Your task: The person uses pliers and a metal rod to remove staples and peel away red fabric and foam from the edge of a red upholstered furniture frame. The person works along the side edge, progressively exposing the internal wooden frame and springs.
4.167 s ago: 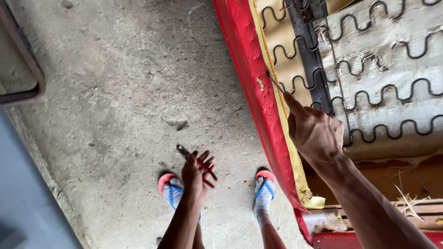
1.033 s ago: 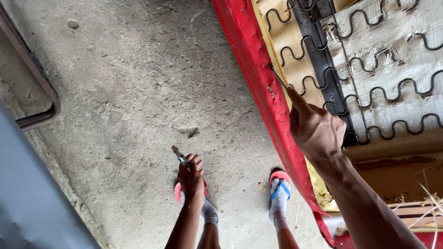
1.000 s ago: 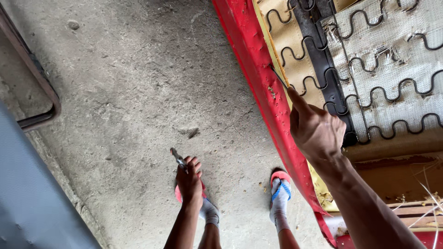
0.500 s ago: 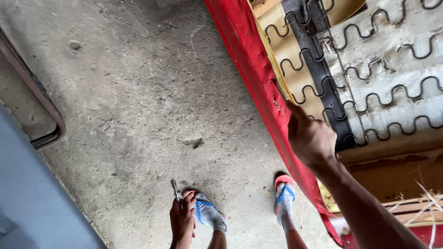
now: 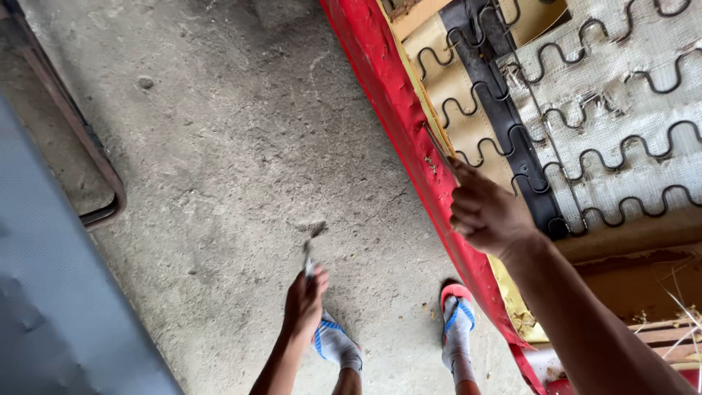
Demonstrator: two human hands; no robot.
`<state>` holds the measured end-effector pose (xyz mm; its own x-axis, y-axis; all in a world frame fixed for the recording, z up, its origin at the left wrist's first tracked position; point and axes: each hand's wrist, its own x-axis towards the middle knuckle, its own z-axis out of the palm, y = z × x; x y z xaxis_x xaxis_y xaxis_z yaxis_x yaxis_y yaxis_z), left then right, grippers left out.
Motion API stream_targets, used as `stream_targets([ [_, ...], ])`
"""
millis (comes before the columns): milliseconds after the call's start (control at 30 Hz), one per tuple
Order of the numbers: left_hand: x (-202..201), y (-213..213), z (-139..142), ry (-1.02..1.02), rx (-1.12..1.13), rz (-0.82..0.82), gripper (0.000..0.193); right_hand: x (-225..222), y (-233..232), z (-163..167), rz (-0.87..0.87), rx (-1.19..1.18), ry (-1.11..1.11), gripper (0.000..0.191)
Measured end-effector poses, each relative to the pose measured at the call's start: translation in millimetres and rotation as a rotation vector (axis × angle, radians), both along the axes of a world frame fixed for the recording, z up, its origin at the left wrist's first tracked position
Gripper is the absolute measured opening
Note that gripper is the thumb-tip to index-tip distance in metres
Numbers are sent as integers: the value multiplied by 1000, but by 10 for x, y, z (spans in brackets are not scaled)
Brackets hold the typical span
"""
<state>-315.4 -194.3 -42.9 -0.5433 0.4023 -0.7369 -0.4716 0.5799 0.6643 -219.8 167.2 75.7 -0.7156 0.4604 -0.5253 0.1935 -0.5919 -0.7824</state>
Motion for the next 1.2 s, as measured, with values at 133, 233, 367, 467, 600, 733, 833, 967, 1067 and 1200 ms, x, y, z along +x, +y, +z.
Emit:
stream_targets([
  [133,-414,799,201,116,-19,-299,45,-109,-3,225,-158,-327,-108,38],
  [233,-732,1411,327,197,-84,-541,42,11,-195,409,-66,272,-403,38],
  [367,-1045,2049,440,883,90,-740,23,352,-487,580,39,471,-560,39],
  [467,-1181,2273,580,806,-100,-858,16,680,-783,622,11,393,-642,40],
  [600,-1226,2453,755,993,-330,-955,18,1019,-1165,556,-44,225,-656,41],
  [733,-1256,2495,811,1173,-361,-1005,23,1237,-1401,508,-53,60,-605,43],
  [833,-1273,2468,801,1218,-383,-1040,22,1335,-1458,489,-1,66,-659,42],
  [967,-1305,2390,768,1233,-363,-1111,19,1447,-1464,430,8,52,-657,45],
  [1067,-1367,2354,679,685,-305,-1007,31,1527,-1434,359,9,66,-639,46],
  [1200,-1395,2261,428,867,44,-782,18,1592,-1401,352,46,110,-588,46],
])
